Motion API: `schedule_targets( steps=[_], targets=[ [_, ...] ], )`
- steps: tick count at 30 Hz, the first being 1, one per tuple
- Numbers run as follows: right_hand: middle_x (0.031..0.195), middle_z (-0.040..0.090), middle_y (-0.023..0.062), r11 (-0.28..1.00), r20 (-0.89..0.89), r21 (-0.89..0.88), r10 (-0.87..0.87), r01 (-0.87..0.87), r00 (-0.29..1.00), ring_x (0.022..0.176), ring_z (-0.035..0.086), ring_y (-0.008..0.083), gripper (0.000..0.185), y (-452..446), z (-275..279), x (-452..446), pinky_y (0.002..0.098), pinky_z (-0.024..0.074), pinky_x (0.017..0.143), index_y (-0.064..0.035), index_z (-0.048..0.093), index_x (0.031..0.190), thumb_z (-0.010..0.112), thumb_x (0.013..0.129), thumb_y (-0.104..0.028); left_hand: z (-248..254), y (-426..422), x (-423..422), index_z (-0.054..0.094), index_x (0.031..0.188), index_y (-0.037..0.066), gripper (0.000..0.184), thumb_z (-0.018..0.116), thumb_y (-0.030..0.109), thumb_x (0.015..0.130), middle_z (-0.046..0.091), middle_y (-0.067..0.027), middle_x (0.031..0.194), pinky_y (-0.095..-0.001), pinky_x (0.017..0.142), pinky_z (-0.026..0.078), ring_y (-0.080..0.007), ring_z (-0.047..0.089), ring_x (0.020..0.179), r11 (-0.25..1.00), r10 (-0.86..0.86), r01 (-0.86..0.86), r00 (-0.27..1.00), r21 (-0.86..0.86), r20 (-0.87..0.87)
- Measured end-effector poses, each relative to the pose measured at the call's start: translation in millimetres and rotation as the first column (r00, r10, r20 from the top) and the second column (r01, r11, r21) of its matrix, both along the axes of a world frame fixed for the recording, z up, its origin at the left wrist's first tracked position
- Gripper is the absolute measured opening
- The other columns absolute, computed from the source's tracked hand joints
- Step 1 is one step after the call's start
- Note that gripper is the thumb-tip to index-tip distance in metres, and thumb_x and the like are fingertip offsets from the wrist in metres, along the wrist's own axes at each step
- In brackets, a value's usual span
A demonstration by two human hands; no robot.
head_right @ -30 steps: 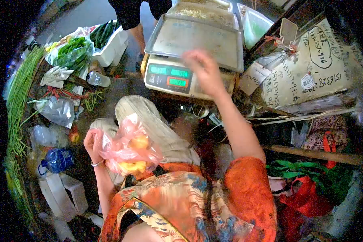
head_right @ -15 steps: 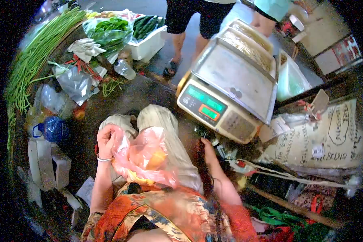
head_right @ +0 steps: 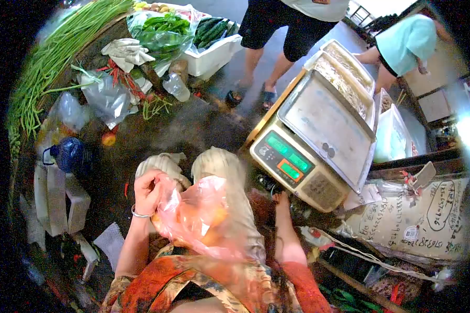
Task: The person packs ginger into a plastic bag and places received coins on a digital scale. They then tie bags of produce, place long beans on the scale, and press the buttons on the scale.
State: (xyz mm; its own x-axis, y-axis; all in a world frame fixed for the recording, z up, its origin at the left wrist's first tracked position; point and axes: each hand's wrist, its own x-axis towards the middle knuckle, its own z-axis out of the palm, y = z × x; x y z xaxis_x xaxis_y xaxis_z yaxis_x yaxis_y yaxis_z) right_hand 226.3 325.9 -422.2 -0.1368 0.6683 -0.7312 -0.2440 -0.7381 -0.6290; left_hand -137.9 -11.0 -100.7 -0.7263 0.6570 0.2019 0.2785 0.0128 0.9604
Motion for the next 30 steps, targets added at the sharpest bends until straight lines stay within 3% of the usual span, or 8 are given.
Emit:
schedule_targets(
  steps=[3, 5, 7, 9, 13, 19, 23, 30],
  targets=[
    [0.095, 0.067, 0.0095, 0.886, 0.093, 0.127, 0.436, -0.445, 0.895, 0.086, 0.064, 0.0199, 0.022, -28, 95, -39, 0.0317, 0.0517, 0.084, -0.0012, 0.063, 0.107, 0.057, 0.094, -0.018, 9, 0, 2, 0.062, 0.088, -0.002, 0.011, 0.062, -0.003, 0.077, 0.056, -0.0056, 0.076, -0.0262, 0.062, 0.042, -0.0145, 0.054, 0.068, 1.0, -0.01, 0.01, 1.0, -0.009, -0.002],
    [0.099, 0.067, 0.008, 0.816, 0.217, 0.187, 0.509, -0.547, 0.833, 0.089, 0.064, 0.0179, 0.022, -50, 156, -73, 0.0298, 0.049, 0.088, -0.0014, 0.064, 0.11, 0.056, 0.095, -0.016, 11, 0, -1, 0.062, 0.088, -0.002, 0.011, 0.062, -0.002, 0.077, 0.056, -0.0057, 0.076, -0.0263, 0.062, 0.042, -0.0146, 0.054, 0.068, 1.0, -0.01, 0.01, 1.0, -0.013, 0.003],
    [0.104, 0.067, 0.0031, 0.607, 0.441, 0.347, 0.567, -0.715, 0.695, 0.093, 0.062, 0.0129, 0.021, -66, 200, -100, 0.0272, 0.0466, 0.088, -0.0024, 0.065, 0.113, 0.057, 0.096, -0.012, 11, -1, -1, 0.062, 0.087, -0.002, 0.011, 0.062, -0.001, 0.077, 0.057, -0.006, 0.075, -0.0266, 0.062, 0.042, -0.0157, 0.054, 0.068, 0.999, -0.014, 0.014, 1.0, -0.03, -0.015],
    [0.106, 0.066, 0.0026, 0.366, 0.438, 0.474, 0.691, -0.801, 0.575, 0.101, 0.059, 0.0128, 0.022, -69, 249, -118, 0.0277, 0.0451, 0.091, -0.0018, 0.065, 0.114, 0.057, 0.096, -0.012, 11, 0, -2, 0.062, 0.087, -0.002, 0.011, 0.063, -0.001, 0.076, 0.057, -0.0063, 0.075, -0.0269, 0.062, 0.042, -0.0162, 0.054, 0.067, 1.0, -0.014, 0.013, 1.0, -0.025, -0.013],
    [0.101, 0.068, 0.0076, 0.224, 0.374, 0.675, 0.718, -0.703, 0.587, 0.096, 0.062, 0.0137, 0.019, -73, 361, -159, 0.0289, 0.0502, 0.086, 0.0015, 0.062, 0.111, 0.06, 0.095, -0.007, 12, 1, -1, 0.062, 0.087, -0.002, 0.012, 0.063, -0.001, 0.075, 0.056, -0.0071, 0.074, -0.0278, 0.062, 0.043, -0.0178, 0.054, 0.066, 1.0, 0.015, -0.015, 0.999, -0.002, -0.039],
    [0.105, 0.067, 0.0133, 0.435, -0.066, 0.855, 0.631, -0.282, 0.773, 0.095, 0.064, 0.0204, 0.028, -21, 416, -190, 0.0324, 0.0497, 0.085, 0.0011, 0.06, 0.117, 0.056, 0.098, -0.018, 8, -2, -2, 0.062, 0.087, -0.003, 0.012, 0.062, 0.0, 0.075, 0.056, -0.0072, 0.073, -0.028, 0.061, 0.043, -0.0166, 0.054, 0.066, 0.999, 0.033, -0.033, 0.999, 0.019, -0.034],
    [0.117, 0.062, 0.0154, 0.678, -0.364, 0.73, 0.496, -0.09, 0.789, 0.106, 0.061, 0.0238, 0.039, 1, 427, -201, 0.0346, 0.0485, 0.091, 0.0011, 0.053, 0.127, 0.053, 0.1, -0.027, 4, -3, -5, 0.062, 0.086, -0.003, 0.011, 0.062, 0.0, 0.076, 0.056, -0.007, 0.073, -0.0277, 0.061, 0.043, -0.016, 0.053, 0.065, 0.999, 0.027, -0.026, 1.0, 0.045, -0.012],
    [0.125, 0.057, 0.0215, 0.849, -0.622, 0.523, 0.326, 0.068, 0.712, 0.117, 0.056, 0.0302, 0.043, 45, 420, -199, 0.0399, 0.0467, 0.102, 0.0072, 0.049, 0.129, 0.049, 0.1, -0.025, -2, -3, -5, 0.061, 0.085, -0.003, 0.009, 0.062, 0.001, 0.077, 0.055, -0.0058, 0.072, -0.0269, 0.06, 0.041, -0.0145, 0.052, 0.065, 0.996, 0.057, -0.053, 0.996, 0.073, -0.066]
  ],
)
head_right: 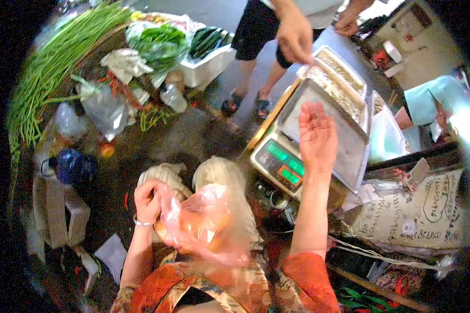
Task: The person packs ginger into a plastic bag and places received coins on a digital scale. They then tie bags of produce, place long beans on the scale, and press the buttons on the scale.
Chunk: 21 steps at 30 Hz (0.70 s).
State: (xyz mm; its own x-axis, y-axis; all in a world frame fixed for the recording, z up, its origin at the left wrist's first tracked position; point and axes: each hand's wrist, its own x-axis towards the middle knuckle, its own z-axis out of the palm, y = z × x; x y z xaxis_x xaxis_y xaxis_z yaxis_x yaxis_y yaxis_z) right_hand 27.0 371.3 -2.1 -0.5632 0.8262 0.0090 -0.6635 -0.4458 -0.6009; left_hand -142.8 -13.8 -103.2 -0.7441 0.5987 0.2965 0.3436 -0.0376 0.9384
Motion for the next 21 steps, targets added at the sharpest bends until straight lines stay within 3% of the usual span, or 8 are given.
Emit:
schedule_targets(
  steps=[5, 11, 14, 17, 19, 21],
  targets=[
    [0.128, 0.055, 0.0224, 0.995, 0.071, -0.08, -0.046, 0.052, 0.996, 0.117, 0.056, 0.0307, 0.041, -7, 0, 4, 0.0396, 0.0468, 0.102, 0.0072, 0.049, 0.129, 0.047, 0.101, -0.023, 1, 1, -2, 0.059, 0.084, -0.003, 0.006, 0.061, -0.001, 0.078, 0.054, -0.0052, 0.072, -0.0262, 0.059, 0.04, -0.0131, 0.05, 0.064, 1.0, -0.011, 0.01, 1.0, -0.024, -0.023],
    [0.126, 0.06, 0.0163, 0.998, 0.17, 0.056, -0.049, 0.04, 0.984, 0.118, 0.057, 0.0288, 0.038, -12, -29, 33, 0.0391, 0.0468, 0.102, 0.0011, 0.055, 0.124, 0.047, 0.101, -0.027, 4, 2, 2, 0.059, 0.082, -0.003, 0.002, 0.058, -0.003, 0.08, 0.054, -0.0042, 0.071, -0.0243, 0.059, 0.039, -0.0116, 0.05, 0.064, 0.999, -0.003, 0.007, 0.997, -0.047, 0.071],
    [0.134, 0.051, 0.0266, 0.995, 0.042, -0.089, 0.054, -0.05, 0.998, 0.125, 0.051, 0.0355, 0.047, -28, -22, 36, 0.0433, 0.0441, 0.106, 0.0088, 0.049, 0.127, 0.045, 0.103, -0.031, 11, 6, 5, 0.059, 0.082, -0.003, 0.003, 0.057, -0.004, 0.081, 0.055, -0.0037, 0.071, -0.0238, 0.059, 0.039, -0.0107, 0.05, 0.065, 0.999, -0.025, 0.027, 0.995, -0.023, 0.091],
    [0.138, 0.045, 0.0294, 0.979, -0.061, -0.204, -0.032, 0.019, 0.998, 0.131, 0.045, 0.0376, 0.048, -28, -19, 37, 0.0455, 0.0385, 0.111, 0.0106, 0.047, 0.128, 0.042, 0.103, -0.031, 4, 1, 1, 0.059, 0.082, -0.004, 0.004, 0.055, -0.004, 0.083, 0.057, -0.003, 0.073, -0.0239, 0.06, 0.04, -0.0096, 0.051, 0.066, 0.998, -0.016, 0.023, 0.994, -0.059, 0.106],
    [0.137, 0.046, 0.0277, 0.983, -0.063, -0.18, -0.049, 0.037, 0.997, 0.131, 0.044, 0.0367, 0.043, -28, -15, 36, 0.0464, 0.0364, 0.113, 0.0081, 0.048, 0.124, 0.038, 0.105, -0.029, -1, -1, -1, 0.061, 0.089, -0.003, 0.011, 0.061, 0.007, 0.091, 0.059, 0.0007, 0.079, -0.0217, 0.062, 0.041, -0.0058, 0.05, 0.069, 0.997, -0.054, 0.059, 0.995, -0.056, 0.085],
    [0.138, 0.045, 0.0271, 0.978, -0.067, -0.206, -0.034, 0.019, 0.997, 0.133, 0.043, 0.0368, 0.043, -26, -14, 36, 0.0467, 0.0351, 0.114, 0.0089, 0.046, 0.126, 0.037, 0.105, -0.028, -1, 1, 0, 0.061, 0.089, -0.003, 0.012, 0.061, 0.008, 0.092, 0.059, 0.0007, 0.079, -0.0217, 0.062, 0.041, -0.0057, 0.05, 0.069, 0.997, -0.061, 0.065, 0.995, -0.039, 0.078]
  ],
)
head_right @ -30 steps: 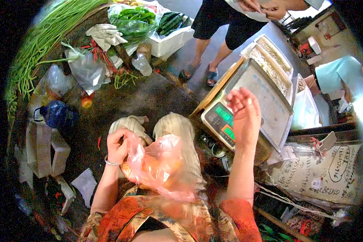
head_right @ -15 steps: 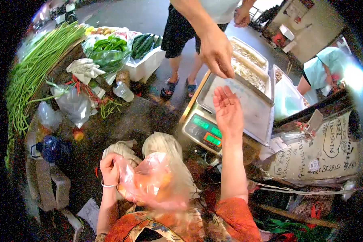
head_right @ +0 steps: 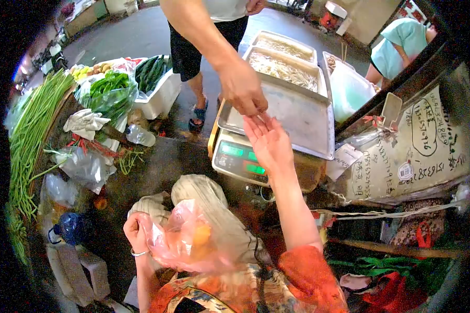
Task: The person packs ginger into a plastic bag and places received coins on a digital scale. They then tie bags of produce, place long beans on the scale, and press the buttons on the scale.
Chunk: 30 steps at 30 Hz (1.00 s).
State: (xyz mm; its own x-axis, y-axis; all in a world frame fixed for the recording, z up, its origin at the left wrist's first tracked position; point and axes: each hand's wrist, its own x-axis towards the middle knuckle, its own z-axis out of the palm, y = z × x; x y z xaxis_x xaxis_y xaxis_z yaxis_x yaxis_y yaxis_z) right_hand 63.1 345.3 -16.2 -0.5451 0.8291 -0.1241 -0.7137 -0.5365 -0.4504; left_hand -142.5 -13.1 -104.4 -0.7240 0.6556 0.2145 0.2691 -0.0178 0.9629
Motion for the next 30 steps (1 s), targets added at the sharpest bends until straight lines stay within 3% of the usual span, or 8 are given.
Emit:
schedule_targets(
  steps=[2, 4, 9, 16, 22, 25, 27, 30],
  targets=[
    [0.138, 0.044, 0.0289, 1.0, -0.006, -0.003, -0.02, 0.02, 1.0, 0.134, 0.041, 0.0382, 0.043, 2, -5, 3, 0.047, 0.0339, 0.115, 0.0103, 0.046, 0.125, 0.038, 0.105, -0.026, 2, 1, 1, 0.061, 0.089, -0.003, 0.013, 0.062, 0.01, 0.093, 0.059, 0.0006, 0.079, -0.0216, 0.062, 0.041, -0.0055, 0.05, 0.069, 1.0, -0.001, 0.001, 1.0, 0.018, -0.005],
    [0.139, 0.043, 0.0308, 0.999, -0.007, -0.009, -0.038, 0.038, 0.999, 0.135, 0.04, 0.0397, 0.043, 3, -6, 4, 0.0472, 0.0328, 0.116, 0.0117, 0.047, 0.125, 0.038, 0.104, -0.025, 5, 1, 3, 0.06, 0.086, -0.004, 0.006, 0.055, 0.0, 0.085, 0.061, -0.0042, 0.079, -0.0242, 0.065, 0.043, -0.0108, 0.054, 0.071, 0.999, 0.031, -0.03, 0.999, -0.029, 0.04],
    [0.134, 0.051, 0.024, 0.983, 0.008, -0.128, -0.131, 0.131, 0.991, 0.13, 0.048, 0.0345, 0.038, 7, 6, -3, 0.0487, 0.0356, 0.114, 0.0074, 0.048, 0.126, 0.033, 0.105, -0.021, -1, 2, 1, 0.06, 0.087, -0.003, 0.007, 0.057, 0.002, 0.085, 0.061, -0.0042, 0.081, -0.0249, 0.067, 0.044, -0.0108, 0.055, 0.073, 1.0, 0.005, -0.005, 0.999, -0.008, 0.036],
    [0.134, 0.055, 0.0177, 0.98, 0.107, -0.105, -0.159, 0.17, 0.981, 0.125, 0.054, 0.0308, 0.037, 4, 9, 1, 0.0492, 0.0378, 0.112, 0.0038, 0.045, 0.13, 0.03, 0.105, -0.02, -2, 2, 1, 0.062, 0.089, -0.004, 0.009, 0.058, 0.004, 0.086, 0.061, -0.0028, 0.081, -0.0239, 0.069, 0.044, -0.01, 0.055, 0.074, 1.0, 0.012, -0.012, 1.0, -0.02, 0.029],
    [0.133, 0.055, 0.0175, 0.997, -0.032, -0.033, -0.077, 0.076, 0.997, 0.125, 0.053, 0.0315, 0.037, 6, 4, 8, 0.049, 0.0395, 0.111, 0.0037, 0.046, 0.13, 0.032, 0.105, -0.019, -13, -3, -2, 0.062, 0.09, -0.003, 0.007, 0.059, 0.003, 0.087, 0.062, -0.0019, 0.083, -0.0234, 0.069, 0.044, -0.0092, 0.056, 0.075, 1.0, 0.03, -0.03, 0.994, 0.001, 0.106],
    [0.137, 0.051, 0.0218, 0.979, 0.006, -0.146, -0.145, 0.145, 0.989, 0.129, 0.049, 0.0349, 0.04, 3, 7, 8, 0.0486, 0.0389, 0.111, 0.006, 0.044, 0.132, 0.035, 0.104, -0.021, -6, -1, 0, 0.062, 0.09, -0.003, 0.007, 0.059, 0.003, 0.088, 0.063, -0.0019, 0.084, -0.0235, 0.07, 0.044, -0.0093, 0.057, 0.076, 1.0, 0.003, -0.003, 0.994, -0.001, 0.113],
    [0.135, 0.049, 0.0255, 0.996, -0.105, -0.083, 0.029, -0.038, 0.994, 0.129, 0.046, 0.0395, 0.041, 6, 1, 13, 0.0497, 0.0399, 0.11, 0.0071, 0.047, 0.128, 0.035, 0.105, -0.025, -4, 0, 1, 0.062, 0.09, -0.003, 0.007, 0.059, 0.003, 0.088, 0.063, -0.0019, 0.084, -0.0235, 0.071, 0.045, -0.0094, 0.057, 0.077, 1.0, 0.01, -0.01, 0.995, -0.003, 0.097],
    [0.143, 0.039, 0.0309, 0.994, -0.153, -0.072, 0.067, -0.079, 0.986, 0.136, 0.039, 0.0411, 0.045, 5, -1, 17, 0.0496, 0.0352, 0.114, 0.0098, 0.041, 0.134, 0.038, 0.104, -0.024, -6, 1, 1, 0.062, 0.089, -0.003, 0.007, 0.06, 0.003, 0.088, 0.063, -0.0019, 0.084, -0.0235, 0.071, 0.045, -0.0095, 0.057, 0.077, 1.0, 0.029, -0.028, 0.997, -0.006, 0.071]
  ],
)
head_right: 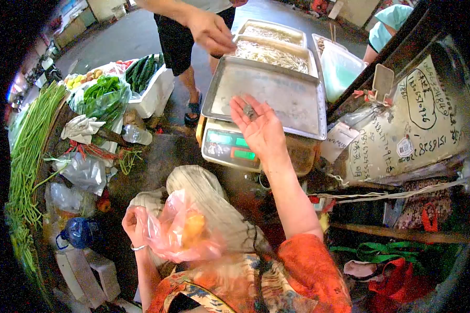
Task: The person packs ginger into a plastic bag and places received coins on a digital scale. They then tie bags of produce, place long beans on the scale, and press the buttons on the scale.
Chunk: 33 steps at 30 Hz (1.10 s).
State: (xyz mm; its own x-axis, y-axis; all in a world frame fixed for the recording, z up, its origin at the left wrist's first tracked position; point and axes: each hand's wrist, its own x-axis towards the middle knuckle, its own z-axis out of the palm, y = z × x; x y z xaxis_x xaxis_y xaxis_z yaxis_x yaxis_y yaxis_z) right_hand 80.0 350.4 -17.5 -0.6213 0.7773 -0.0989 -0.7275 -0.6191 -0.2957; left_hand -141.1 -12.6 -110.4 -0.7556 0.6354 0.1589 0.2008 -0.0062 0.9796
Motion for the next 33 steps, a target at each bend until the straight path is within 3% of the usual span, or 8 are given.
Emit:
schedule_targets(
  steps=[6, 13, 18, 24, 26, 27, 30, 33],
  targets=[
    [0.139, 0.045, 0.0283, 0.999, 0.046, 0.043, -0.003, 0.001, 0.999, 0.132, 0.044, 0.0386, 0.034, -7, -1, 3, 0.0472, 0.0403, 0.111, 0.0068, 0.046, 0.132, 0.035, 0.103, -0.008, 7, 4, 7, 0.061, 0.088, -0.003, 0.008, 0.062, 0.005, 0.089, 0.062, -0.0019, 0.084, -0.0236, 0.072, 0.045, -0.0095, 0.056, 0.077, 0.999, 0.048, -0.048, 0.999, 0.014, -0.016],
    [0.144, 0.041, 0.0289, 0.986, 0.111, 0.163, 0.021, -0.039, 0.994, 0.134, 0.043, 0.0385, 0.042, -25, -3, 15, 0.0457, 0.0405, 0.111, 0.0056, 0.042, 0.138, 0.037, 0.097, 0.003, -2, -2, -1, 0.063, 0.096, -0.005, 0.012, 0.061, 0.005, 0.09, 0.063, -0.0021, 0.088, -0.0243, 0.073, 0.045, -0.0102, 0.057, 0.08, 1.0, -0.016, 0.016, 1.0, 0.013, -0.003],
    [0.145, 0.038, 0.0299, 0.987, -0.048, 0.074, 0.144, -0.14, 0.988, 0.137, 0.038, 0.0395, 0.051, -37, -10, 21, 0.0479, 0.0346, 0.115, 0.0077, 0.04, 0.139, 0.039, 0.087, 0.007, -8, -2, 2, 0.063, 0.101, -0.006, 0.013, 0.059, 0.002, 0.091, 0.064, -0.0026, 0.09, -0.0245, 0.074, 0.046, -0.0103, 0.057, 0.082, 0.998, 0.046, -0.044, 0.998, 0.037, -0.037],
    [0.148, 0.035, 0.0297, 0.985, 0.014, 0.02, 0.173, -0.173, 0.985, 0.139, 0.035, 0.0406, 0.05, -52, -12, 26, 0.0496, 0.0319, 0.115, 0.0096, 0.036, 0.141, 0.04, 0.096, -0.011, -9, -6, -5, 0.063, 0.103, -0.007, 0.013, 0.059, -0.001, 0.092, 0.064, -0.0027, 0.092, -0.023, 0.073, 0.046, -0.0084, 0.057, 0.082, 0.999, -0.048, 0.048, 0.999, 0.006, -0.004],
    [0.149, 0.033, 0.0291, 0.972, -0.099, -0.029, 0.231, -0.234, 0.968, 0.139, 0.035, 0.0411, 0.051, -53, -19, 28, 0.0508, 0.0312, 0.115, 0.009, 0.037, 0.141, 0.041, 0.1, -0.021, -11, -6, -5, 0.063, 0.101, -0.007, 0.012, 0.06, 0.001, 0.092, 0.064, -0.0023, 0.092, -0.023, 0.072, 0.046, -0.0083, 0.057, 0.081, 1.0, -0.007, 0.007, 1.0, 0.007, 0.001],
    [0.151, 0.031, 0.0282, 0.974, -0.07, 0.0, 0.227, -0.228, 0.971, 0.14, 0.033, 0.0411, 0.058, -55, -22, 28, 0.0516, 0.0285, 0.116, 0.008, 0.037, 0.142, 0.041, 0.102, -0.034, -7, -4, -3, 0.062, 0.1, -0.006, 0.012, 0.061, 0.003, 0.093, 0.063, -0.0017, 0.089, -0.0229, 0.071, 0.045, -0.0081, 0.055, 0.08, 1.0, -0.005, 0.005, 1.0, 0.009, 0.012],
    [0.152, 0.03, 0.0274, 0.973, -0.105, 0.01, 0.231, -0.231, 0.967, 0.141, 0.03, 0.0402, 0.069, -59, -22, 29, 0.0514, 0.0255, 0.117, 0.0066, 0.036, 0.143, 0.042, 0.101, -0.047, 12, 10, 8, 0.058, 0.084, 0.0, 0.017, 0.062, 0.013, 0.095, 0.052, 0.0057, 0.077, -0.0204, 0.061, 0.035, -0.0036, 0.043, 0.069, 1.0, 0.0, 0.0, 0.999, 0.004, -0.037],
    [0.153, 0.029, 0.0266, 0.974, -0.106, -0.013, 0.223, -0.226, 0.969, 0.143, 0.027, 0.04, 0.074, -63, -19, 29, 0.0512, 0.0243, 0.117, 0.0051, 0.034, 0.145, 0.042, 0.099, -0.053, 9, 10, 7, 0.058, 0.084, 0.001, 0.018, 0.061, 0.014, 0.096, 0.052, 0.0053, 0.078, -0.0204, 0.061, 0.035, -0.0037, 0.043, 0.069, 1.0, 0.016, -0.016, 0.999, 0.012, -0.046]
  ],
)
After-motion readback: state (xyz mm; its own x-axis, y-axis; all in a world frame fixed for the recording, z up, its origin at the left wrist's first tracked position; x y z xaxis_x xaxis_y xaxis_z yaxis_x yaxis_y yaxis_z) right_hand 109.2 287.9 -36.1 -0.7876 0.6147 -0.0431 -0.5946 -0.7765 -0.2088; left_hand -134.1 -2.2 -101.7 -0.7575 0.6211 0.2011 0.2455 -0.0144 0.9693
